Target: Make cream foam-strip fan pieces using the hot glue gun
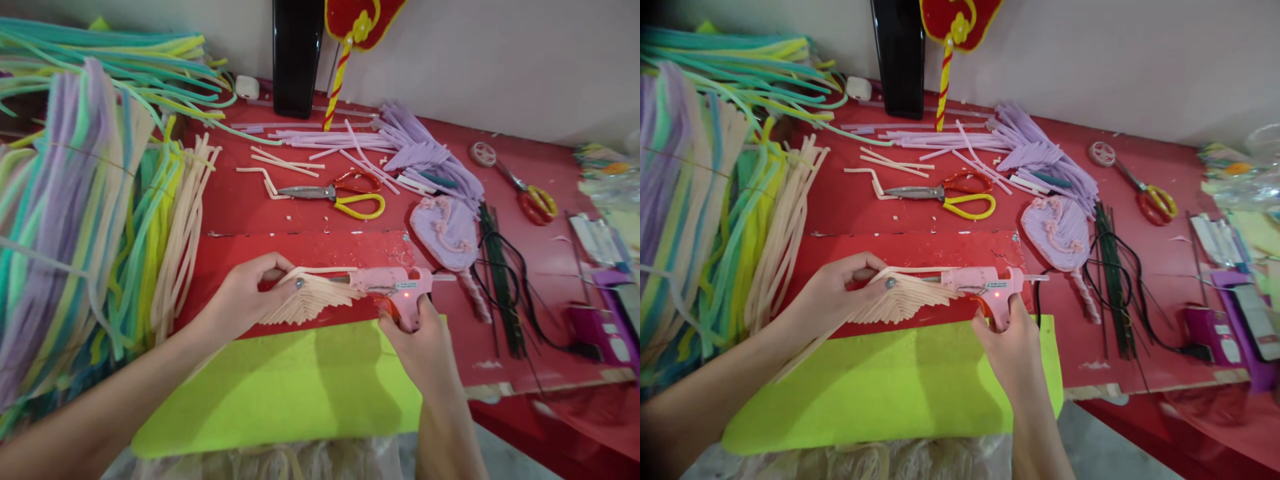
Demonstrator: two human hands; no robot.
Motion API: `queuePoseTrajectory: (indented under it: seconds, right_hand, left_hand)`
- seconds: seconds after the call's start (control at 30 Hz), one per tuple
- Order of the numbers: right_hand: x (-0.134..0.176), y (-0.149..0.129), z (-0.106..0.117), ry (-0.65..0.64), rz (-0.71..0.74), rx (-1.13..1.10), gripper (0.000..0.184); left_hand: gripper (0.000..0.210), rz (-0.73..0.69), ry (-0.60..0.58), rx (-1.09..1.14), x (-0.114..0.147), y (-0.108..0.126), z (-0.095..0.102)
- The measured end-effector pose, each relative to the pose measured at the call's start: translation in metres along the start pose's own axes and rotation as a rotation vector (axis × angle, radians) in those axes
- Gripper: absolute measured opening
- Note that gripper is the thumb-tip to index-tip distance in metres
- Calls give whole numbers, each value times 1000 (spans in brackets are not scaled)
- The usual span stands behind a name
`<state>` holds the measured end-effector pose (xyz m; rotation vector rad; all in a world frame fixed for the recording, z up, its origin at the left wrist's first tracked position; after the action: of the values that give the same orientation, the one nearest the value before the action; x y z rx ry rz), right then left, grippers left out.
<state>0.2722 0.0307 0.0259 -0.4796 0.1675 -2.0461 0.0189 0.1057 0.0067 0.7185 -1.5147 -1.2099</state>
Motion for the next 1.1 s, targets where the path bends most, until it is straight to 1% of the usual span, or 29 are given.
queuePoseTrajectory:
  seconds: [0.3, 0.4, 0.53, 0.7, 0.83, 1.0, 1.1]
  right_hand:
    - [-1, 7, 9, 54, -2, 2, 26]
    - [1, 10, 12, 51, -9, -10, 24]
    - [2, 15, 12, 26, -24, -8, 24]
    - [0, 23, 13, 55, -40, 20, 26]
    - [1, 27, 12, 39, -73, 43, 30]
    - [3, 30, 16, 101, -103, 28, 27]
    - [2, 34, 16, 97, -91, 46, 26]
  left_hand:
    - [20, -10, 11, 11, 1, 3, 3]
    - [21, -11, 20, 6, 1, 3, 4]
    - [21, -21, 21, -2, 1, 2, 5]
    - [21, -22, 20, -9, 1, 2, 6]
    - [23, -23, 32, -28, 2, 5, 7]
    - [22, -32, 43, -32, 1, 9, 8]
    - [22, -26, 48, -32, 1, 8, 9]
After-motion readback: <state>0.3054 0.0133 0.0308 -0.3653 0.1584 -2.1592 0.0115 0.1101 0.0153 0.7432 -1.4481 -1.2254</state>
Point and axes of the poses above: each hand's wrist, its own x-axis away from the middle knuckle, its own z-axis out of the back of the hand, y = z × x, the point moved 9 cm from there along -x, towards the middle knuckle, and after that the axes turned 14 degrees about x, right-handed, at the moved point
